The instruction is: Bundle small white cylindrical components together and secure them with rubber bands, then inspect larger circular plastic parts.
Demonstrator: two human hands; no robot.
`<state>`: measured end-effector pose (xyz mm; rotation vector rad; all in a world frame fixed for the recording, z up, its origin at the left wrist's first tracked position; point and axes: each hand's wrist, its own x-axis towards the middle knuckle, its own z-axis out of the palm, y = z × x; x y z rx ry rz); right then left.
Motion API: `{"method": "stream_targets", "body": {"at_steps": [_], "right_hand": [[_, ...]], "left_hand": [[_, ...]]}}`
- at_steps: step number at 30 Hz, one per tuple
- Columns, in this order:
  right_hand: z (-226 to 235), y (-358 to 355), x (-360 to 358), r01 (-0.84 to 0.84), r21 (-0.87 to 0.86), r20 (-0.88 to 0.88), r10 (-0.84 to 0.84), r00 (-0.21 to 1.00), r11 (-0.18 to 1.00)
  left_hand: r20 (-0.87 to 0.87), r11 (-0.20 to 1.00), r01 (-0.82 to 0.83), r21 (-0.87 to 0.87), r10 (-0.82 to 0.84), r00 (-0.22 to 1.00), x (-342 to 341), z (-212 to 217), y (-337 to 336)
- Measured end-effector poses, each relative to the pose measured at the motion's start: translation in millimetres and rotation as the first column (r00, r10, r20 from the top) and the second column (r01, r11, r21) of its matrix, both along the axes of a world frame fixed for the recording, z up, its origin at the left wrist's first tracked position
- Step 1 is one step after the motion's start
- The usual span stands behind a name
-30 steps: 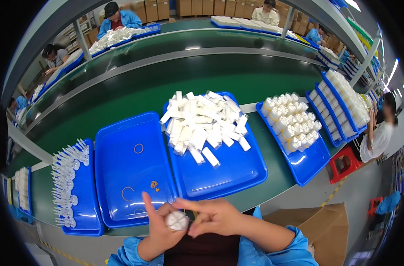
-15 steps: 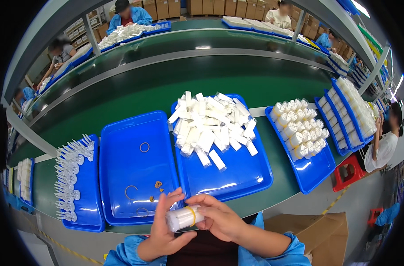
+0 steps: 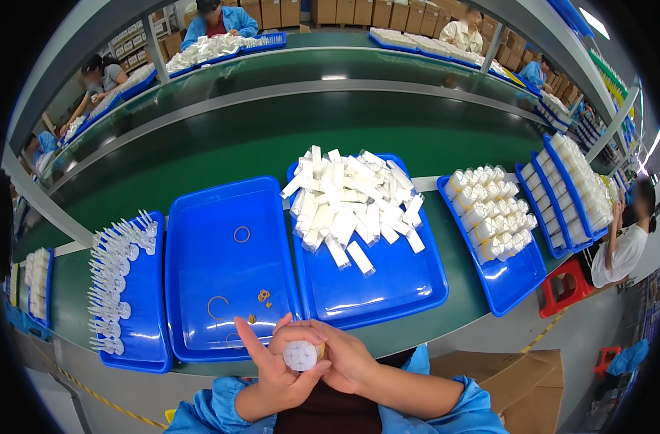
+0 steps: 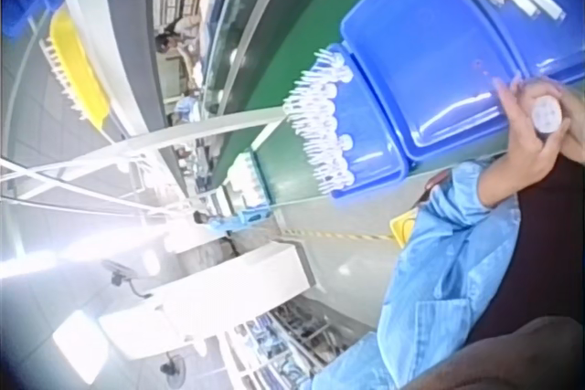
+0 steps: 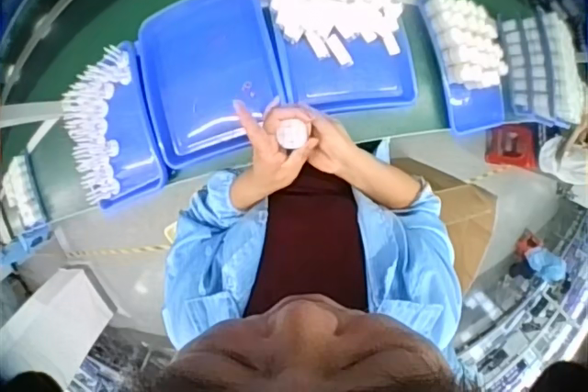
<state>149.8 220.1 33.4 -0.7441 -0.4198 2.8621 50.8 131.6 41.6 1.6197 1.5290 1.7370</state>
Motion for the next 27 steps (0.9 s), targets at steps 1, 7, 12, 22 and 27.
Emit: {"method": "stream_targets", "body": {"at_steps": [1, 7, 12, 22, 27], "right_hand": [[-1, 0, 0, -0.001, -0.009, -0.01, 0.001, 1.0, 1.0], [3, 1, 1, -0.011, -0.016, -0.039, 0.01, 0.999, 1.0], [10, -2, -3, -0.014, 0.055, 0.088, 0.009, 0.996, 0.998], [3, -3, -4, -0.019, 0.068, 0.098, 0.012, 0.995, 0.997], [-6, -4, 2, 0.018, 0.171, 0.024, -0.022, 0.999, 0.985]], "left_hand": [[-0.011, 1.0, -0.007, -0.002, 0.007, 1.0, 0, 0, 0], [0.003, 1.0, 0.028, 0.005, -0.028, 1.0, 1, 0, 1], [0.101, 0.992, 0.12, 0.049, -0.125, 0.987, 0, 0, -1], [0.335, 0.967, 0.202, 0.153, -0.243, 0.91, -1, -10, 1], [0.284, 0.99, 0.117, 0.083, -0.136, 0.949, 7, -2, 3]]}}
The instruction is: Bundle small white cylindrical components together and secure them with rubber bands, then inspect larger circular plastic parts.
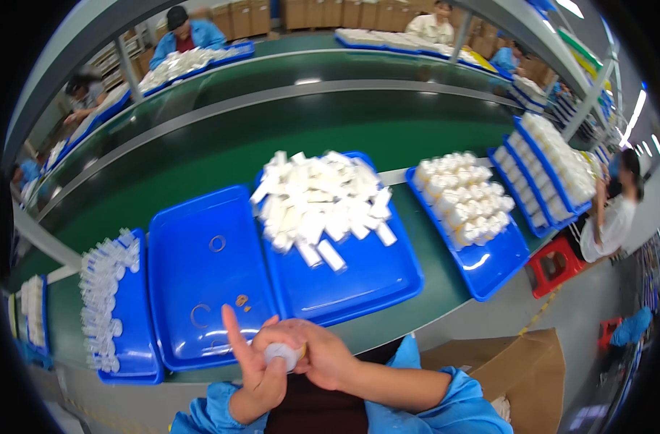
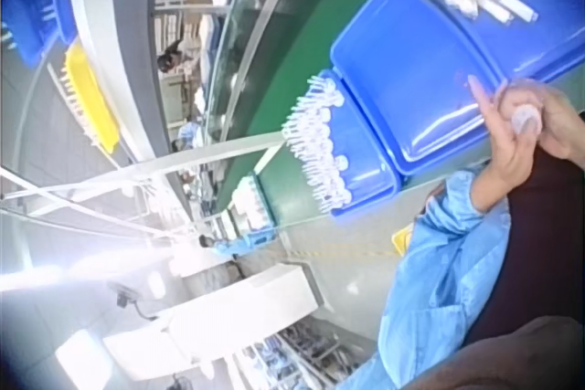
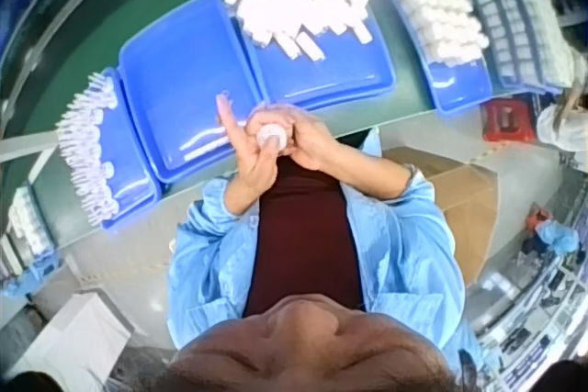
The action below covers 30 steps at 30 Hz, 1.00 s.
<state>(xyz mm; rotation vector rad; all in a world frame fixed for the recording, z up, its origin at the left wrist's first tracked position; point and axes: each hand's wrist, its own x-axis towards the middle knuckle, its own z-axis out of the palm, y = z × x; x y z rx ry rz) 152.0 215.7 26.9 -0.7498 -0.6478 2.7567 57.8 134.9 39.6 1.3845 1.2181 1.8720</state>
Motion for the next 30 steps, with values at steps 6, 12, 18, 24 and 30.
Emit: {"method": "stream_targets", "body": {"at_steps": [6, 12, 18, 24, 30], "right_hand": [[-1, -14, 14, 0.074, 0.119, -0.081, -0.064, 0.995, 0.99], [36, 61, 96, 0.408, 0.836, -0.252, -0.403, 0.88, 0.367], [74, 205, 245, -0.364, 0.728, -0.583, -0.804, 0.119, -0.581], [32, 294, 285, -0.572, 0.758, -0.343, -0.937, 0.061, -0.315], [5, 308, 286, -0.556, 0.807, -0.128, -0.977, 0.168, -0.201]], "left_hand": [[-0.047, 0.983, 0.029, 0.184, -0.02, 0.999, 16, 19, -1], [-0.236, 0.961, 0.082, 0.265, -0.017, 0.971, -2, -10, -9], [-0.778, 0.942, -0.312, 0.123, 0.287, 0.559, -26, 10, -47], [-0.918, 0.841, -0.54, -0.013, 0.204, 0.339, -31, 2, -79], [-0.961, 0.794, -0.604, -0.07, 0.109, 0.254, -25, -16, -89]]}}
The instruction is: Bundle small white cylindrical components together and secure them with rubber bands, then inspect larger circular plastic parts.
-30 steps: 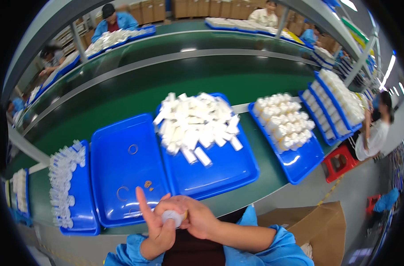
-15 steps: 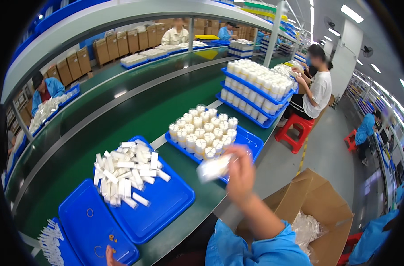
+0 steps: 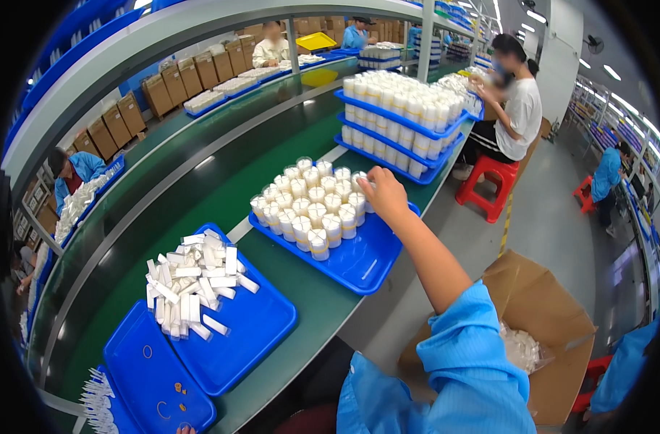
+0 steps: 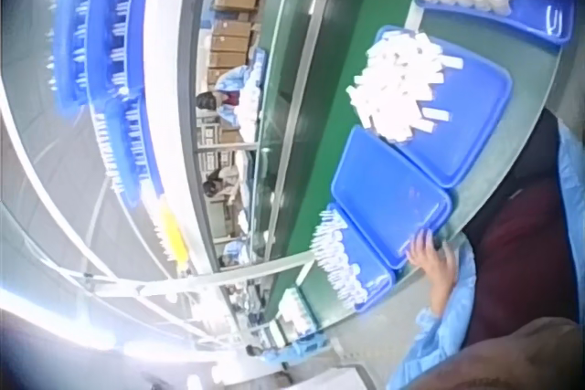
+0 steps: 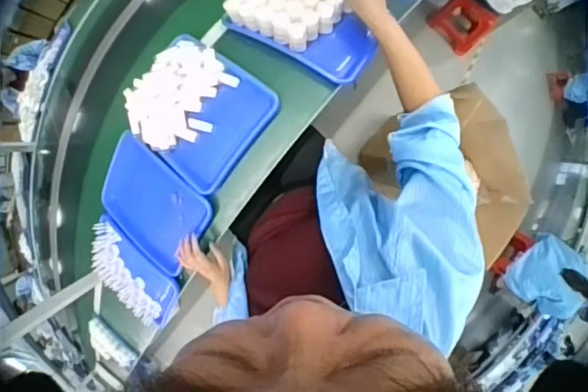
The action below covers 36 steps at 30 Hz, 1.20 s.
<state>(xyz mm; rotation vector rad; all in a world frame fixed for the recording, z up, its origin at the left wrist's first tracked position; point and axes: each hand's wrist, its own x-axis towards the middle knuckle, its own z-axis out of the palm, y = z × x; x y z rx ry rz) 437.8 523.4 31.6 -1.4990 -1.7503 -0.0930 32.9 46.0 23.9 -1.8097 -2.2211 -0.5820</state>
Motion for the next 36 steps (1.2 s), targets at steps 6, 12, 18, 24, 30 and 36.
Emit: {"method": "stream_targets", "body": {"at_steps": [6, 12, 18, 24, 30, 36], "right_hand": [[7, -8, 4, 0.049, 0.109, -0.119, -0.036, 0.992, 0.993], [-16, -43, 64, 0.417, 0.305, -0.597, -0.169, 0.784, 0.856], [-189, -42, 39, 0.353, -0.336, -0.798, -0.463, 0.385, 0.873], [-319, 0, -62, -0.061, -0.644, -0.12, -0.023, 0.992, 0.763], [-343, 42, -142, 0.004, -0.796, 0.093, 0.116, 0.989, 0.606], [-359, 63, -157, 0.03, -0.847, 0.118, 0.134, 0.984, 0.53]], "left_hand": [[-0.071, 0.998, 0.017, 0.064, -0.012, 0.997, 4, -16, -11], [-0.143, 0.982, 0.11, 0.153, -0.088, 0.986, 12, -13, -11], [0.09, 0.862, 0.463, 0.206, -0.488, 0.868, 27, -17, -11], [0.617, 0.781, 0.624, 0.035, -0.508, 0.601, 86, -5, 55], [0.927, 0.729, 0.632, -0.264, 0.012, 0.374, 74, -33, 85], [0.927, 0.614, 0.695, -0.373, 0.223, 0.301, 69, -55, 123]]}}
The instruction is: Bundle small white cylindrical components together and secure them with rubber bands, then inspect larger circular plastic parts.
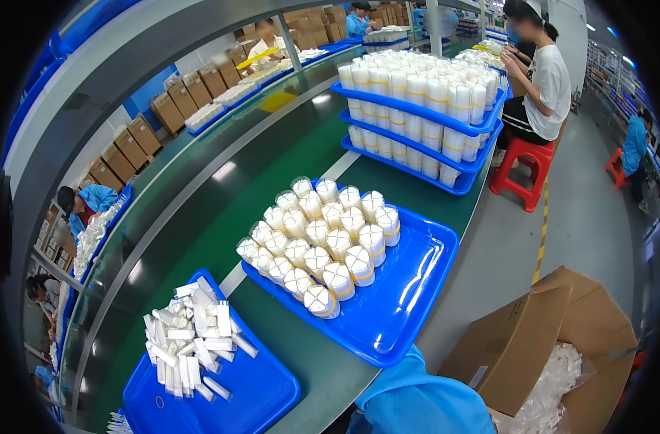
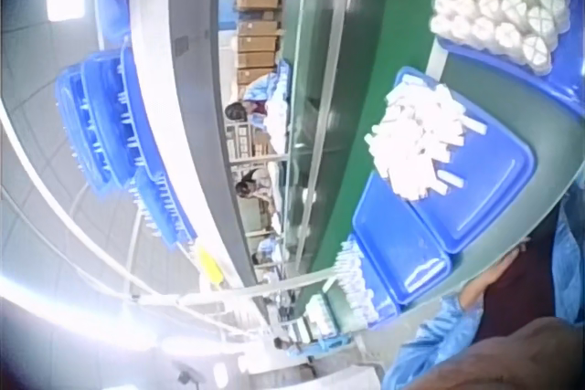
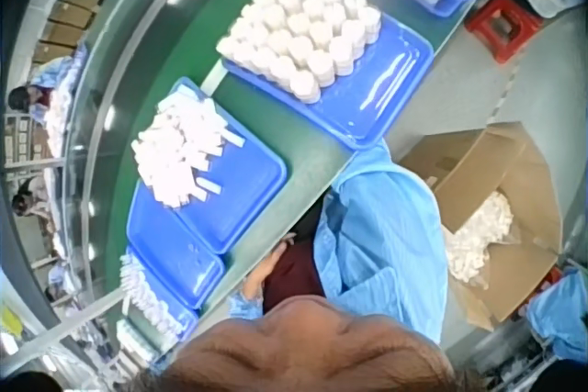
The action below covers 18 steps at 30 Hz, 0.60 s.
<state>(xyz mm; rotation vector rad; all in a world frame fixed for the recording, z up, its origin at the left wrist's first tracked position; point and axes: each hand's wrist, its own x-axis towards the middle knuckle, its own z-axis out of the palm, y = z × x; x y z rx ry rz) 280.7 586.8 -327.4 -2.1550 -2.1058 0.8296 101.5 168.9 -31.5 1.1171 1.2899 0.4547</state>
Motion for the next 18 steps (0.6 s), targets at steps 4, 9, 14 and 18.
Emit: {"method": "stream_targets", "body": {"at_steps": [4, 9, 14, 18], "right_hand": [[-7, -23, 36, -0.019, -0.032, -0.11, 0.016, 0.994, 0.999], [5, -102, 129, -0.004, -0.199, -0.376, -0.073, 0.924, 0.98], [38, -220, 204, 0.266, -0.634, -0.202, -0.488, 0.849, 0.726], [19, -270, 264, -0.065, -0.964, -0.085, -0.067, 0.994, 0.259]], "left_hand": [[0.061, 0.993, 0.091, -0.073, -0.086, 0.994, 6, -32, 27], [0.342, 0.966, 0.0, -0.259, 0.091, 0.935, 47, -78, 49], [0.508, 0.775, -0.254, -0.578, 0.586, 0.631, 117, -95, 100], [0.406, 0.69, -0.397, -0.605, 0.696, 0.592, 134, -119, 107]]}}
